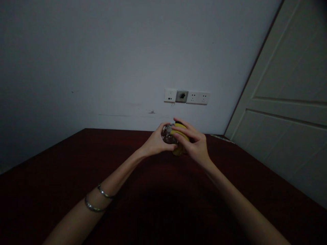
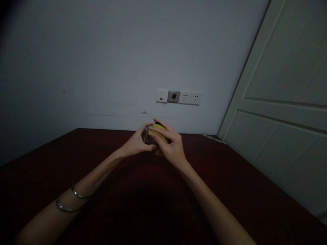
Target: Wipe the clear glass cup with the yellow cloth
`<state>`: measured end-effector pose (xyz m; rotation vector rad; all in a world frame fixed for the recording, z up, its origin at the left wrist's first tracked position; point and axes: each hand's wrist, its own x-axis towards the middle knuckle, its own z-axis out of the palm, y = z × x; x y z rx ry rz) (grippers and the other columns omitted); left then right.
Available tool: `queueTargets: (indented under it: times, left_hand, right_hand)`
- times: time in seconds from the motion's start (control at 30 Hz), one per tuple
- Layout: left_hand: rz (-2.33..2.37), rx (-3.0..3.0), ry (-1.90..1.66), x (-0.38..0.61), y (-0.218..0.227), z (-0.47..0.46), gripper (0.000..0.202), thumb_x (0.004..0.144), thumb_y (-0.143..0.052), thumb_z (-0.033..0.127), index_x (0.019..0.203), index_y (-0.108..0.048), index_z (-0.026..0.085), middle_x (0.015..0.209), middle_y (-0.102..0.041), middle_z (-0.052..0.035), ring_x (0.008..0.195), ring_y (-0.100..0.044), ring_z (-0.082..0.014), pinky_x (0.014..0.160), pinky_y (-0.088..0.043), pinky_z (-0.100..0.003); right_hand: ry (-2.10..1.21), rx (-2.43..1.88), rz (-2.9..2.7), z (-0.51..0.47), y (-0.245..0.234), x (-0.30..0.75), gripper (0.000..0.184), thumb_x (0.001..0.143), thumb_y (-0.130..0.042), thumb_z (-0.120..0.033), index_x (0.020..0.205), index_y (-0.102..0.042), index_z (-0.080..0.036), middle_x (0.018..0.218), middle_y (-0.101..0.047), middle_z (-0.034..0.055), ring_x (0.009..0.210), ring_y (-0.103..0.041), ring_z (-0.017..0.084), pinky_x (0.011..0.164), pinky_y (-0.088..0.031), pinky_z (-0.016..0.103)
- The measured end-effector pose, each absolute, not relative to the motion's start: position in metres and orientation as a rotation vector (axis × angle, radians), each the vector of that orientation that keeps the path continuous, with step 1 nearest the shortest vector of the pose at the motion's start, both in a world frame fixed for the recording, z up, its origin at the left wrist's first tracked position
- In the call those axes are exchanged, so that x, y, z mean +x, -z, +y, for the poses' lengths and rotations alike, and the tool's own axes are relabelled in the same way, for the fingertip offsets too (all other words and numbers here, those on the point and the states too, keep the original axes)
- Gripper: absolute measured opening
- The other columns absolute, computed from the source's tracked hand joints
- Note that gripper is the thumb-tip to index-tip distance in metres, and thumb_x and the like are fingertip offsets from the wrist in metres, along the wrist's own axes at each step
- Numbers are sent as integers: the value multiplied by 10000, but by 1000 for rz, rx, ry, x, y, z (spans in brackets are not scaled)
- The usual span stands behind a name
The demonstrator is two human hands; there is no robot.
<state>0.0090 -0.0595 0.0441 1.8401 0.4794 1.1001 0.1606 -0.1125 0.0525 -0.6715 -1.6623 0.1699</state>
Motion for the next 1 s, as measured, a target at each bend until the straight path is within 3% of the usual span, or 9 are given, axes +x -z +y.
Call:
queueTargets:
  times: [0.13, 0.2, 0.4, 0.6, 0.77, 0.9, 1.0]
  left_hand:
    - [421, 1838, -1089, 7, -40, -55, 748, 569, -743, 117, 1225, -387, 174, 1015, -592, -63, 890, -597, -183, 781, -484, -342]
    - [454, 1828, -1082, 7, -41, -55, 707, 576, -749, 138, 1194, -407, 171, 977, -591, -51, 857, -597, -173, 757, -485, -330]
    - [462, 1827, -1094, 8, -46, -61, 650, 584, -799, 215, 1131, -451, 166, 1047, -591, -73, 932, -597, -185, 855, -472, -358]
    - [441, 1848, -1106, 8, -46, -59, 699, 578, -785, 172, 1171, -415, 158, 1079, -597, -97, 941, -608, -203, 829, -487, -359]
    - [486, 1964, -1058, 8, -46, -61, 641, 624, -761, 188, 1173, -430, 173, 1089, -602, -90, 982, -604, -216, 851, -482, -370]
    - [542, 2027, -1019, 9, -47, -65, 709, 597, -797, 234, 1190, -412, 179, 1094, -611, -94, 1002, -602, -230, 876, -482, -392]
    - [567, 2077, -1040, 9, -48, -66, 742, 579, -805, 228, 1208, -416, 172, 1095, -607, -92, 1007, -596, -235, 883, -480, -401]
  right_hand:
    - [-54, -590, -1969, -119, -58, 166, 284, 810, -626, -161, 1019, -713, -333, 1292, -605, -4, 1290, -477, 226, 1080, -384, 494]
    - [-57, -608, -1942, -118, -59, 168, 278, 816, -624, -176, 1029, -709, -334, 1300, -600, -2, 1267, -502, 228, 1071, -396, 492]
    - [-109, -710, -1609, -110, -53, 164, 232, 840, -611, -242, 1039, -709, -308, 1237, -645, 28, 1131, -608, 212, 1005, -465, 449]
    - [48, -569, -1887, -116, -49, 159, 287, 812, -618, -159, 1049, -707, -296, 1302, -598, 22, 1265, -502, 229, 1069, -404, 470]
    - [-142, -693, -1635, -109, -53, 163, 207, 822, -627, -251, 1002, -724, -289, 1230, -649, 33, 1148, -598, 218, 1020, -449, 444]
    - [-366, -778, -1476, -102, -53, 167, 197, 802, -649, -337, 957, -738, -254, 1104, -711, 54, 1075, -637, 231, 988, -467, 445]
    - [-275, -777, -1530, -106, -53, 164, 194, 826, -620, -324, 974, -727, -256, 1136, -693, 58, 1089, -624, 223, 994, -452, 441]
